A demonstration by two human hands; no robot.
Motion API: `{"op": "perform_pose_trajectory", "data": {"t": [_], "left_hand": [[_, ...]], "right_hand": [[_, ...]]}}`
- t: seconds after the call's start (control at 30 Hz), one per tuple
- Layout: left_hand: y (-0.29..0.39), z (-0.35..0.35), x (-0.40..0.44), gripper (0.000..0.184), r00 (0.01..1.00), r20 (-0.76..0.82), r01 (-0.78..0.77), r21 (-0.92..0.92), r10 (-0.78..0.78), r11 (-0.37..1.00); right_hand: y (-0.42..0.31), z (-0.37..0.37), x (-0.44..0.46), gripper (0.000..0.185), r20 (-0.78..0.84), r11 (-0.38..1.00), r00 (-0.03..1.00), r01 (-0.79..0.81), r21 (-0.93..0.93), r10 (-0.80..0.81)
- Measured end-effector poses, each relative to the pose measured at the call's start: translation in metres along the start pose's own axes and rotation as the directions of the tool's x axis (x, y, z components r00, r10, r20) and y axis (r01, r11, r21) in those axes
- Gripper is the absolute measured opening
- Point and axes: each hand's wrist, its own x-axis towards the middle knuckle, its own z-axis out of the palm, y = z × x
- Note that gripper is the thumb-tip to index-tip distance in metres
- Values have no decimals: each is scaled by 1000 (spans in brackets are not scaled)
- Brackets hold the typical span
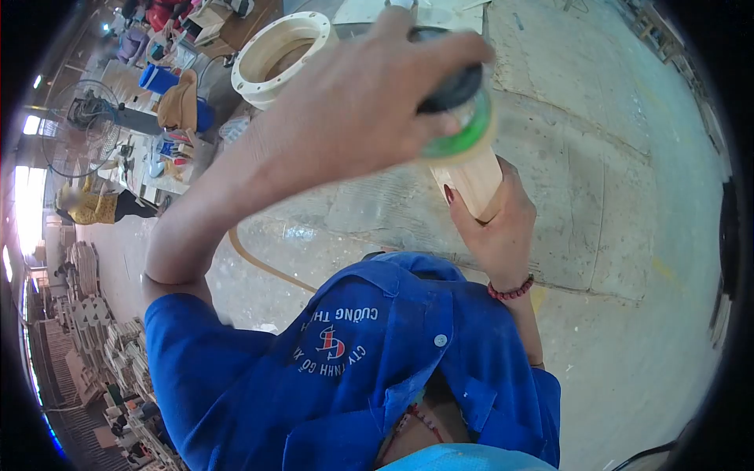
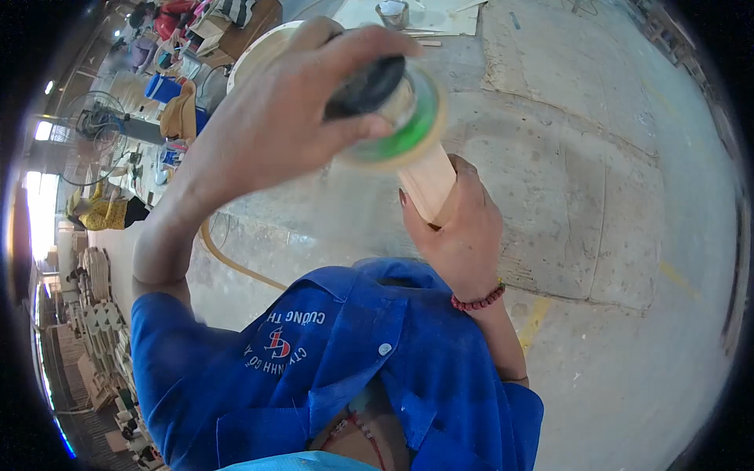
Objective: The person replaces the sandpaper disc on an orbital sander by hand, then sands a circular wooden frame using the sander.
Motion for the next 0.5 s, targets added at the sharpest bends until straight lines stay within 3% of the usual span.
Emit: {"op": "perform_pose_trajectory", "data": {"t": [0.03, 0.13, 0.2, 0.27, 0.33, 0.4, 0.5], "left_hand": [[3, 2, -2, 47, 999, -11, -48, -8, 48, 999], [-3, -3, 3, 47, 1000, 23, 3, -103, -1, 995], [-24, -17, 33, 51, 949, 286, 195, -194, -134, 961], [-33, -20, 40, 54, 922, 345, 247, -180, -174, 952], [-38, -10, 31, 55, 967, 204, 172, -92, -150, 981], [7, -32, 24, 54, 943, 290, 189, -69, -162, 979], [19, -37, 17, 52, 931, 364, 81, -96, -41, 992]], "right_hand": [[0, -1, 0, 50, -2, 1000, 1000, -27, 4, 27], [-2, -1, -1, 51, 9, 998, 998, -58, 15, 58], [-2, -1, -6, 52, 21, 999, 999, -35, 8, 35], [0, -2, -6, 52, 15, 1000, 1000, -11, -17, 12], [2, -2, -3, 52, 1, 1000, 1000, -14, -15, 14], [4, -4, 0, 52, -18, 999, 999, -48, 11, 48], [1, -3, 3, 53, -5, 998, 999, -52, 36, 52]]}}
